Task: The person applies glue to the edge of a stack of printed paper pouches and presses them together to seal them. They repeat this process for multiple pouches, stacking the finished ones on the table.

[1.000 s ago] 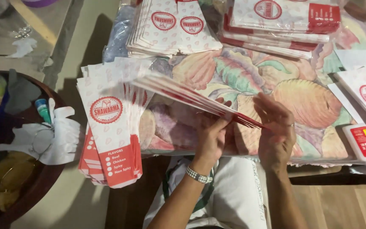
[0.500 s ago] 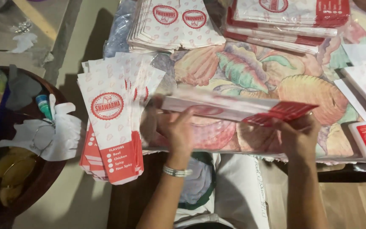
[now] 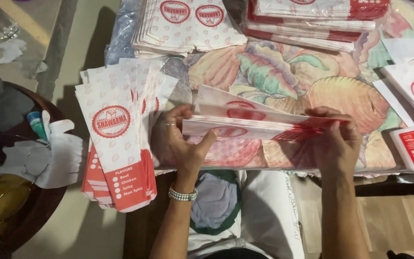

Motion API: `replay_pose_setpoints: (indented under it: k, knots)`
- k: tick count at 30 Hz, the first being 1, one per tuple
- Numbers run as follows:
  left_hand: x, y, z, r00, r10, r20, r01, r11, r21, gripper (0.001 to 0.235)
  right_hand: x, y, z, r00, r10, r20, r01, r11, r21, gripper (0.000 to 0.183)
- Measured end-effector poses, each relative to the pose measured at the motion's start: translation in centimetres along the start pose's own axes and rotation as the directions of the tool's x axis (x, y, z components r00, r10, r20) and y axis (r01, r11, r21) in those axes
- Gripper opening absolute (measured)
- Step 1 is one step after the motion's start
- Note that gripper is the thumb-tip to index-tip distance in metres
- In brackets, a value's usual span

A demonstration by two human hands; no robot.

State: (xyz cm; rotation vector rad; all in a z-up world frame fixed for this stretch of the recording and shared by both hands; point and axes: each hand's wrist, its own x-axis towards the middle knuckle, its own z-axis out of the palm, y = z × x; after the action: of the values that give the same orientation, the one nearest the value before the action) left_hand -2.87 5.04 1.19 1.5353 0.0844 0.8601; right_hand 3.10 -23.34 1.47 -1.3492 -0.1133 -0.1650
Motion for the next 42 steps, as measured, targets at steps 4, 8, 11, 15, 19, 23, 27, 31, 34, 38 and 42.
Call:
replay_pose_setpoints:
  k: [4,8,11,15,19,23,27,31,34,38,42]
  knots:
    - [0.5,-1.5,-0.3,0.993,0.069,0.096,-0.072,0.997,0.028,0.073,0.8,2.7,-3.4,0.989,-0.08,0.123,0.053,0.976,0.209,0.009]
    - [0.7,-0.7,-0.2,0.98,-0.027,0.198,0.044,0.996,-0.081,0.077,0.6,1.9,-3.1,0.996,-0.045,0.075,0.025,0.968,0.25,0.006]
    - [0.7,-1.1,0.0,0.987,0.051,0.149,-0.07,0.99,0.121,0.073,0.6,1.0,-2.4,0.986,-0.153,0.063,0.145,0.983,0.113,0.022]
    - [0.7,-1.3,0.0,0.983,0.055,0.175,-0.067,0.996,0.065,0.067,1.0,1.5,-3.7,0.986,-0.154,-0.066,0.163,0.971,0.175,0.026]
    - [0.8,-1.5,0.0,0.979,0.081,0.189,-0.097,0.992,0.077,0.066,-0.4,-1.1,-1.8,0.992,-0.015,0.122,0.031,0.991,-0.128,0.04]
    - [0.5,-1.7,0.1,0.983,0.067,0.173,-0.072,0.997,0.024,0.062,-0.6,-0.5,-1.6,0.958,-0.107,0.268,0.181,0.947,-0.267,0.066]
    - [0.4,-2.0,0.1,0.978,0.073,0.197,-0.07,0.997,-0.026,0.061,-0.4,-0.4,-0.7,0.97,-0.023,0.241,0.056,0.99,-0.132,0.088]
    - [0.4,-1.5,0.2,0.989,0.022,0.146,-0.016,0.999,-0.043,0.058,-0.1,-1.5,0.0,0.987,0.015,0.16,-0.001,0.996,-0.089,0.109]
    - [0.3,-1.6,0.3,0.99,0.049,0.134,-0.043,0.998,-0.041,0.057,-0.8,-3.8,1.1,0.993,0.104,-0.048,-0.11,0.982,-0.153,0.072]
    - [0.5,-0.7,0.2,0.988,0.021,0.151,-0.02,1.0,-0.013,0.055,-2.1,-1.7,-2.2,0.997,-0.015,0.074,0.031,0.973,-0.228,0.028]
    - [0.4,-0.2,0.5,0.987,-0.009,0.163,0.02,0.998,-0.064,0.055,-1.9,-1.5,-2.8,1.0,-0.017,-0.012,0.007,0.817,-0.577,0.019]
